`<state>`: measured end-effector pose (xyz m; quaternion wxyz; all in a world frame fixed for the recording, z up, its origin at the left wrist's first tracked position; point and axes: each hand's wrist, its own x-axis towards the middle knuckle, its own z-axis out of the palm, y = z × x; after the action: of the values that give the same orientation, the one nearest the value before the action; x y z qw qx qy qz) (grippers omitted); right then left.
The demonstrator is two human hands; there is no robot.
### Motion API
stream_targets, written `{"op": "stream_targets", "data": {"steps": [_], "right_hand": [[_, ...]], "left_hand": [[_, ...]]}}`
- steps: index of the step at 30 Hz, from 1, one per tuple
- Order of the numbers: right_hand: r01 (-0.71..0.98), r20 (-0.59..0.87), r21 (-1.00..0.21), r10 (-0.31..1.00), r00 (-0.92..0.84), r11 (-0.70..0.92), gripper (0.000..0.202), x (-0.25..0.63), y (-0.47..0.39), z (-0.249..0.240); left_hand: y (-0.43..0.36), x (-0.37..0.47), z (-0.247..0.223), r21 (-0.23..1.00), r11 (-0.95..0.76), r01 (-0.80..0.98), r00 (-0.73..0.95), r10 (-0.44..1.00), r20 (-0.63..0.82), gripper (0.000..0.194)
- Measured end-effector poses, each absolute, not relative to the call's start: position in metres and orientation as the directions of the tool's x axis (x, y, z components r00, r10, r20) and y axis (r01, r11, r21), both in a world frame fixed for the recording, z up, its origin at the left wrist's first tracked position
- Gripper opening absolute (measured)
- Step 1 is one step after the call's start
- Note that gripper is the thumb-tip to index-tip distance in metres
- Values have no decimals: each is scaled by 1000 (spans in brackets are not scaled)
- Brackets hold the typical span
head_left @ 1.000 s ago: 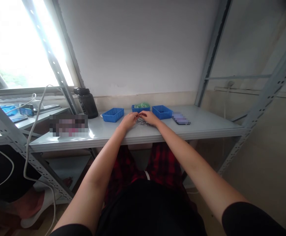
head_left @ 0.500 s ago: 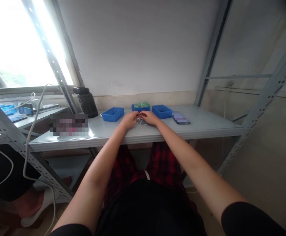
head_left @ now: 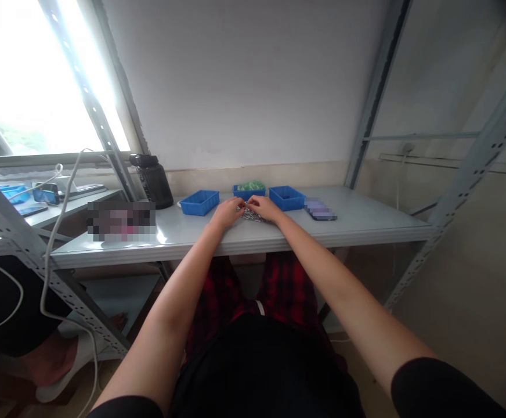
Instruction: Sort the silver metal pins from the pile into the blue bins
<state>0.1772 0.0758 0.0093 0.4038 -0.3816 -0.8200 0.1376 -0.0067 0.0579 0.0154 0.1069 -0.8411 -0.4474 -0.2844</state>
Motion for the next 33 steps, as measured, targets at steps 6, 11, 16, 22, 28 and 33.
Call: {"op": "stream_targets", "data": {"steps": [6,11,16,22,28,33], "right_hand": [[448,545,-564,720,-429,694,24,176,72,10],[391,538,-582,698,-474,713,27,176,66,13],[381,534,-611,716,-450,694,23,175,66,14],[378,524,-604,707,-475,702,20,175,66,13],[373,519,-597,697,-496,710,23,174,63,15],[362,518,-621,711,-476,695,24,174,62,15]], "left_hand": [[61,-9,13,69,-587,807,452,688,568,20],[61,-9,14,76,-570,818,437,702,562,19],[60,-7,16,83,-553,829,421,715,559,19],[60,-9,15,88,-554,828,420,717,556,19],[61,-9,15,91,-538,838,407,728,552,20],[61,-8,14,84,-548,832,416,717,559,21]]}}
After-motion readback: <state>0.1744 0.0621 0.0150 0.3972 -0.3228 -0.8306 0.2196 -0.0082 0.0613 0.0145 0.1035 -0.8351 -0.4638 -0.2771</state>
